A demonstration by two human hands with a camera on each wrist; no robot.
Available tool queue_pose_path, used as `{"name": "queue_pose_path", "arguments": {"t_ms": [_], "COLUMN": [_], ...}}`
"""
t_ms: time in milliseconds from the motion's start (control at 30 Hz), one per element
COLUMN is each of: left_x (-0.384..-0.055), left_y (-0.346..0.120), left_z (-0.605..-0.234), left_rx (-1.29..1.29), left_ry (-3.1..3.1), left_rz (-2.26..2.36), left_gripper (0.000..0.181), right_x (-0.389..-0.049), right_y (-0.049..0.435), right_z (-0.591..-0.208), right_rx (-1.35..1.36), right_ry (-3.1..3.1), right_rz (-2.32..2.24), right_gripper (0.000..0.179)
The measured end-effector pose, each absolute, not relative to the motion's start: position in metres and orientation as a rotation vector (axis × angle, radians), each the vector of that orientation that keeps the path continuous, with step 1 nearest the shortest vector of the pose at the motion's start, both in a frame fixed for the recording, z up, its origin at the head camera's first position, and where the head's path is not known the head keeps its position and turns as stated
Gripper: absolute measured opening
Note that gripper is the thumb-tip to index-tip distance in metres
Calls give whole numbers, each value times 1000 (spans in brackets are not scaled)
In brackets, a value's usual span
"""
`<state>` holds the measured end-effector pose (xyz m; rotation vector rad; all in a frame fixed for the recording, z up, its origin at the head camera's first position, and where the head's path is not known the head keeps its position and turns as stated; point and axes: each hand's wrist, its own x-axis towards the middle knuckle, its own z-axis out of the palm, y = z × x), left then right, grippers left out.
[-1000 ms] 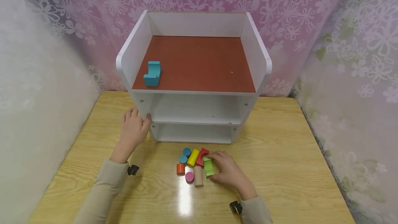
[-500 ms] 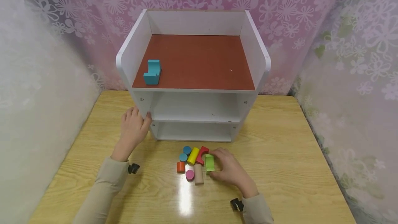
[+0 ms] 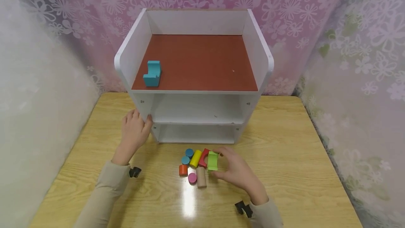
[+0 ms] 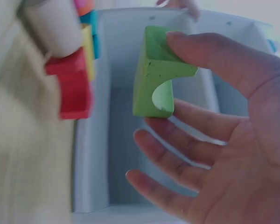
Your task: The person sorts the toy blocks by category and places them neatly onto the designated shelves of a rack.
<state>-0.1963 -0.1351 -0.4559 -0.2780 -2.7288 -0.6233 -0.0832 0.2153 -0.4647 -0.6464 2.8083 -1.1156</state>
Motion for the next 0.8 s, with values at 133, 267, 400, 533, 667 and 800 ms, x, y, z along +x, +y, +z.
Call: {"name": "queue_pose_path", "arguments": {"t_ms": [133,267,400,533,667,800], "left_x": [-195,-194,-193,-194,-194,-193], "left_y": [-135,-135,-134,-134,-134,-135], "left_z": [-455,-455,-454,-452,-451,-449], "left_rx": [-277,-266,-262,-283,-300,-290], "left_ry": [-2738,-2764,-2771,-2742,-2726,-2739], "left_rz": [-619,-610,-593,-550,-515,-516], "left_gripper": [56,57,57,56,56,56], "right_x": [-80,-78,-74,-72,-72,-76], "right_y": [213,210,209,208,206,203], "right_z": [-447,-430,-409,-386,-365,-345], "right_rx": [-658,-704,-747,-837,-929,-993], "right_ry": [2844,2872,2837,2818,2823,2839], "right_rz": [-1106,-1113,-1199,-1258,-1278,-1282], "right_gripper": [63,62,58,58,60,62]}}
